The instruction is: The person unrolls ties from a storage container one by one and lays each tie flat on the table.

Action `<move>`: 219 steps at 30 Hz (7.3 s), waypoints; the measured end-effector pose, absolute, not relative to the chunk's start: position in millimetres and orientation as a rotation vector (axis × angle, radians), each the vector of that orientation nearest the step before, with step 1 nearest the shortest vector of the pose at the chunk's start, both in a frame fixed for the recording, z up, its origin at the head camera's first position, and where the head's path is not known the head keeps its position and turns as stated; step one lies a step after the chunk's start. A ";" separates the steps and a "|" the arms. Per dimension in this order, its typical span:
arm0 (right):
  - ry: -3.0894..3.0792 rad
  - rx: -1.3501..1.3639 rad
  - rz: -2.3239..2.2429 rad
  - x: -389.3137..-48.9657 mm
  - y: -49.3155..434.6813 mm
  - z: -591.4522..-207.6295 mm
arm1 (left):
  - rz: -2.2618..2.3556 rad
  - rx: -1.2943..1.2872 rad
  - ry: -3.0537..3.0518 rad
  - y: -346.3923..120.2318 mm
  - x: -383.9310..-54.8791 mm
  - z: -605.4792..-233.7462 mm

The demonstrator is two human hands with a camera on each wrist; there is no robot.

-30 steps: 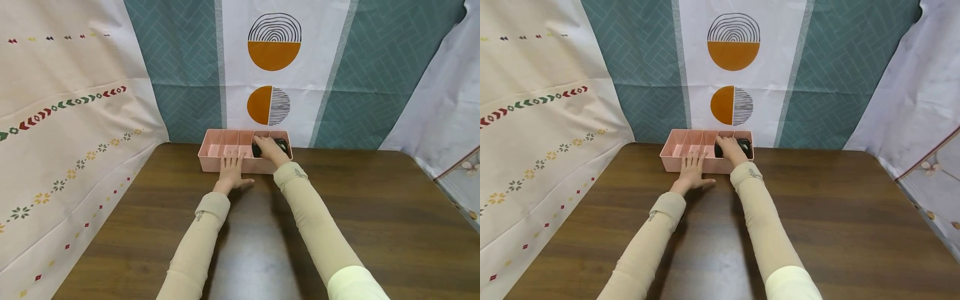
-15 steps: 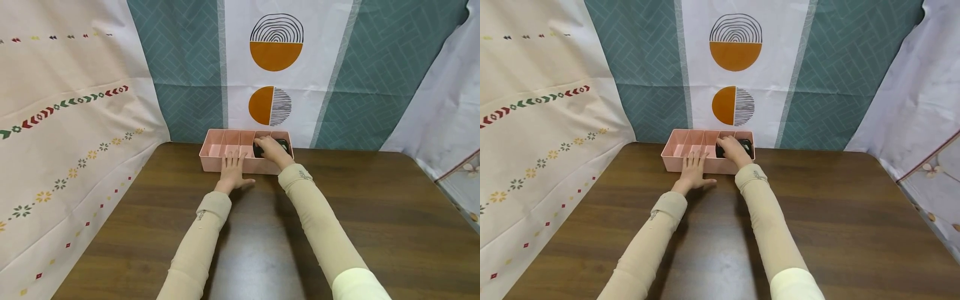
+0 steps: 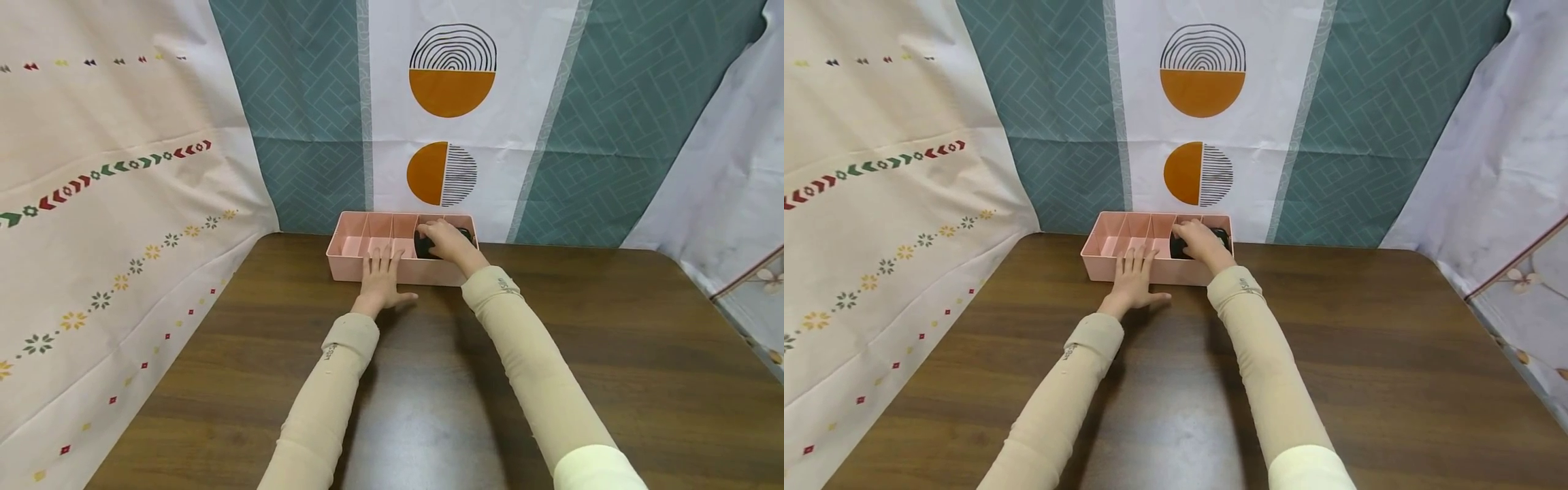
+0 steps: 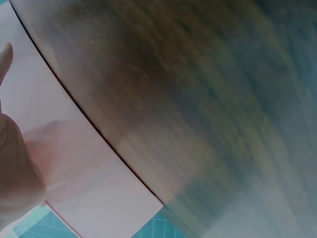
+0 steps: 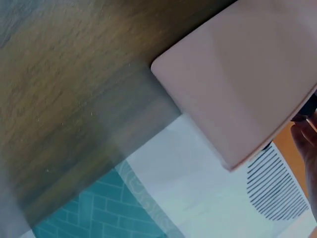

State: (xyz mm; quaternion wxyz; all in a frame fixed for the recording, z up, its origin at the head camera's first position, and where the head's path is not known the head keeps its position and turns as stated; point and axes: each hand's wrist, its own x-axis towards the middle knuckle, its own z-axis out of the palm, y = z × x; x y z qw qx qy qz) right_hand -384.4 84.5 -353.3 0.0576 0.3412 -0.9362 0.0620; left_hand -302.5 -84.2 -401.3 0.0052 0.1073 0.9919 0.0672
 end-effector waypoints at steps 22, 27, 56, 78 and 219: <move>-2.759 1.083 0.281 -367.7 96.7 -338.7 | 0.234 0.322 3.106 -84.5 -302.9 -403.1; -2.725 1.095 0.283 -365.5 97.5 -339.7 | 0.225 0.316 3.092 -84.8 -304.7 -404.9; -2.622 1.032 0.458 -356.3 111.4 -326.5 | 0.259 0.338 3.107 -85.0 -305.5 -405.5; -2.604 0.903 0.690 -341.0 123.9 -320.4 | 0.280 0.349 3.099 -82.5 -306.8 -408.1; -2.692 0.988 0.560 -235.7 166.2 -395.2 | 0.688 0.981 3.015 -37.8 -232.5 -393.3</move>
